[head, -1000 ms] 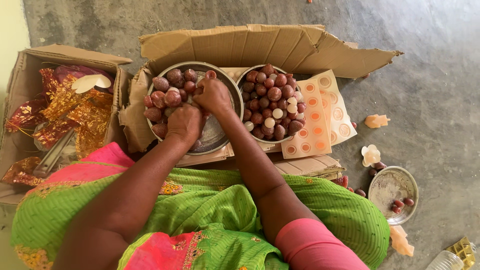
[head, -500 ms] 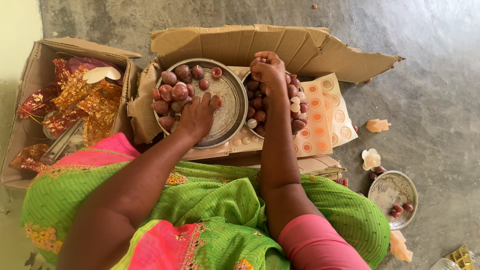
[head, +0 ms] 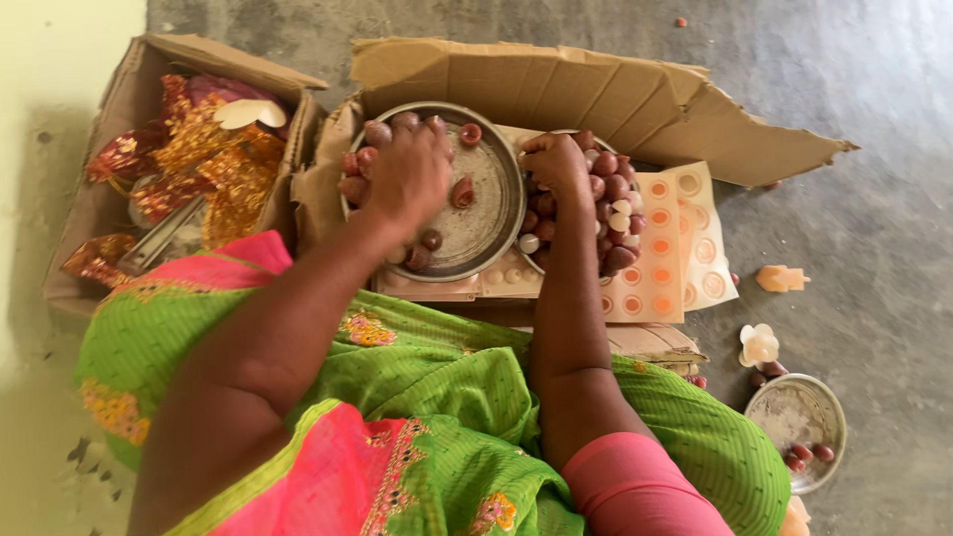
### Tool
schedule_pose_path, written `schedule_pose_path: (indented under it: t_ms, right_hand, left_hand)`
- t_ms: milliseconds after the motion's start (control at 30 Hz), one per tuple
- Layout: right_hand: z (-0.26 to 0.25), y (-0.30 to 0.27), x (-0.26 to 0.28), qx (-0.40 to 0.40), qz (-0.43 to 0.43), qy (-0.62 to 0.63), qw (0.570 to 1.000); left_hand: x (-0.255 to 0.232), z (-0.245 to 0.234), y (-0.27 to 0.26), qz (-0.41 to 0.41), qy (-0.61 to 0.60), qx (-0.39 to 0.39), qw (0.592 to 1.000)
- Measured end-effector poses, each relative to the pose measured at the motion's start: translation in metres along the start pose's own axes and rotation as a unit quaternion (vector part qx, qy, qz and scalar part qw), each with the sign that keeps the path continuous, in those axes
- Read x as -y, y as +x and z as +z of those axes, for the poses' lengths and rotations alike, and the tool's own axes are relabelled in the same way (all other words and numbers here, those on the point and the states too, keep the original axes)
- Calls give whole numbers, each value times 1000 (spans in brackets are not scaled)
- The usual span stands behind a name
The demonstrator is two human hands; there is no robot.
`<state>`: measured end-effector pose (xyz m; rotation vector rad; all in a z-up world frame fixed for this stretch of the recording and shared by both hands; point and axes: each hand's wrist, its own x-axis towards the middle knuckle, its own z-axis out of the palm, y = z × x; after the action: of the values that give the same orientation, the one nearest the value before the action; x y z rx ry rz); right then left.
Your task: The person sits on the floor and assembles small round candies by placing white centers into hollowed brown shells. The person transfers the assembled candies from a metal tray into a larger bowl, handling them one at a time.
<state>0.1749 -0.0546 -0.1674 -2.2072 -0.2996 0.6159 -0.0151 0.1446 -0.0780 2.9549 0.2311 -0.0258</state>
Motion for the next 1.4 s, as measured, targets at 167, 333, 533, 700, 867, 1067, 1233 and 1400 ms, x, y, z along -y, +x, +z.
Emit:
schedule_pose_path:
  t_ms: [167, 333, 533, 700, 867, 1067, 1233, 1400]
  right_hand:
    - [0, 4, -9, 110, 60, 48, 991]
    - [-1, 6, -6, 123, 92, 27, 988]
    - [-1, 7, -14, 181, 99, 42, 978]
    - [0, 7, -9, 171, 101, 20, 980]
    - [3, 5, -7, 169, 99, 9, 981]
    - [6, 5, -5, 158, 99, 7, 982]
    - [6, -5, 8, 122, 88, -46, 987]
    - [6, -13, 13, 101, 75, -56, 990]
  left_hand:
    - [78, -13, 11, -238, -75, -39, 968]
    - [97, -1, 10, -331, -123, 119, 928]
    - [86, -5, 9, -376, -233, 135, 886]
    - [93, 15, 12, -390, -290, 68, 871]
    - [113, 42, 23, -430, -489, 15, 759]
    - [105, 49, 19, -367, -285, -29, 885]
    - [101, 55, 25, -317, -310, -37, 895]
    - [87, 41, 24, -294, -434, 71, 849]
